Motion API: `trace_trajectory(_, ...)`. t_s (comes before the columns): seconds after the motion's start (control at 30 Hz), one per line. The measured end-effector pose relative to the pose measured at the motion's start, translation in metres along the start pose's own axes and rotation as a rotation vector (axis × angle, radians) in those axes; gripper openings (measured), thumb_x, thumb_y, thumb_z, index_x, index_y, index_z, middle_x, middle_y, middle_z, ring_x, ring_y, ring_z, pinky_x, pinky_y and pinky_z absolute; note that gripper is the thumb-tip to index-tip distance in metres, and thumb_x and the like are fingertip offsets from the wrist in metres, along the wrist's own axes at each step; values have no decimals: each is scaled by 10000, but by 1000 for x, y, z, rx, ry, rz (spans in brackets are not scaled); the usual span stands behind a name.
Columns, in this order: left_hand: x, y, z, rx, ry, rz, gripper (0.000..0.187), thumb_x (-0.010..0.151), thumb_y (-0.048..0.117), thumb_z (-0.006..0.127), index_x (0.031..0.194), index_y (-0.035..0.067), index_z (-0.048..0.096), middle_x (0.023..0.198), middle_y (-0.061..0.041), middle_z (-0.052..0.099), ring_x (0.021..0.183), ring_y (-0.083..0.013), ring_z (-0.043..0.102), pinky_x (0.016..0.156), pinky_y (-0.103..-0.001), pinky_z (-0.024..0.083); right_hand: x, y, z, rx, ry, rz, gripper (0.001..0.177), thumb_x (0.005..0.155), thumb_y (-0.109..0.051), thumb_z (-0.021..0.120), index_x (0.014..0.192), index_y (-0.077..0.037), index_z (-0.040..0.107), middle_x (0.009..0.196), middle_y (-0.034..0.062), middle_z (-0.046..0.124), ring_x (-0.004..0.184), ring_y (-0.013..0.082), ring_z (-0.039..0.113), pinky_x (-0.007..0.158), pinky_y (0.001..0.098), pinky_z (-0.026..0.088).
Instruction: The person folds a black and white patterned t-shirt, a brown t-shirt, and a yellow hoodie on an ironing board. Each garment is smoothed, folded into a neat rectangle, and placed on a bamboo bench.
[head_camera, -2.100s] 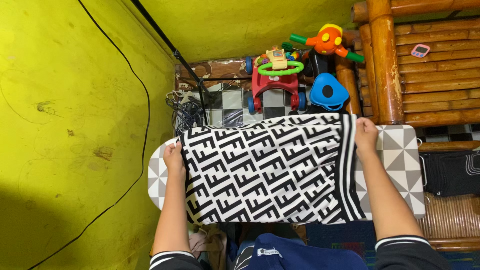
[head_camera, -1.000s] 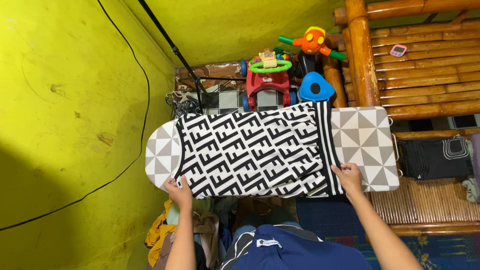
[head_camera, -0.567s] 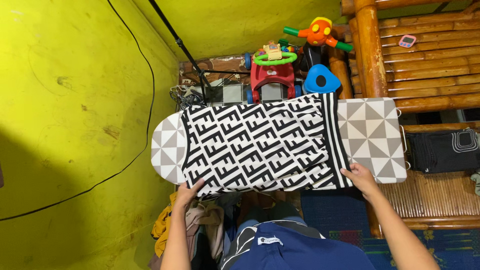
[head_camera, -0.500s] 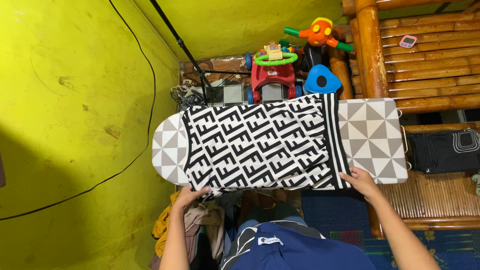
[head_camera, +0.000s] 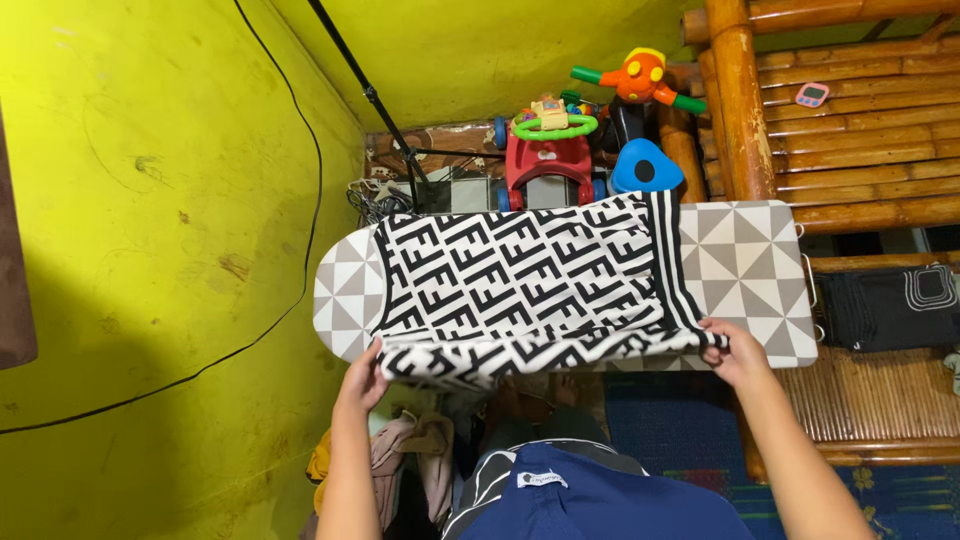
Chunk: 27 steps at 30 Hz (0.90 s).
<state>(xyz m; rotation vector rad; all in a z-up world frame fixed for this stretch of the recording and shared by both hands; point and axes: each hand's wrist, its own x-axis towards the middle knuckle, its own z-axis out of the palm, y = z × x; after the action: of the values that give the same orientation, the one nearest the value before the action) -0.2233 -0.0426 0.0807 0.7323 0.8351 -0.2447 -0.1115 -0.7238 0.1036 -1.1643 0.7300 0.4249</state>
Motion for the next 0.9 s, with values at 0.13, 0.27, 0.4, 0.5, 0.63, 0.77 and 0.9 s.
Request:
trace_trajectory(0.13,43,8,24,-87,-196,51,351,1046,372,591,1181,50,627,1030,-80,731,785,-178,673,628,-301,540,26,-21,23,363,56,158,306,1010,-75,491,1244,123,495,975,213,668,807,243,729,688,290,641)
trace_trajectory(0.27,78,-1,43,12,-4,102,220,1045,297,576,1123,94,609,948,-32,691,750,-176,613,630,-331,510,22,-25,61,142,249,-5,288,975,-107,465,1236,1,409,1020,254,661,841,309,737,705,374,605)
trace_trajectory(0.4,83,-12,47,637,235,314,133,1050,184,595,1056,63,649,841,-84,616,701,-239,537,623,-410,413,3,-1,114,-464,472,-466,303,975,-36,613,1180,-3,392,1004,234,595,712,278,640,584,367,545)
trace_trajectory(0.5,72,-24,45,966,253,743,106,918,75,599,1001,66,665,883,-47,718,824,-216,691,787,-357,536,-6,49,169,-780,149,-428,63,1011,-103,617,1040,-46,620,910,88,666,680,106,631,576,219,537)
trace_trajectory(0.63,53,-21,53,1287,347,1088,171,797,-13,686,959,26,652,935,-149,641,871,-355,633,790,-435,523,3,121,244,-763,-520,-92,140,918,-153,680,1006,-50,713,783,62,739,635,130,725,561,276,610)
trace_trajectory(0.77,29,-6,70,1272,372,1077,342,732,-61,723,1050,14,620,1015,-164,590,906,-381,611,801,-447,515,17,175,290,-938,-797,-322,326,893,-216,871,808,37,684,678,39,586,610,77,523,539,249,436)
trace_trajectory(0.9,18,15,84,1073,349,840,494,727,-50,725,1165,47,517,1122,-142,493,839,-312,642,760,-394,557,15,185,304,-924,-698,-174,307,841,-210,848,772,7,643,645,34,602,574,98,530,518,262,415)
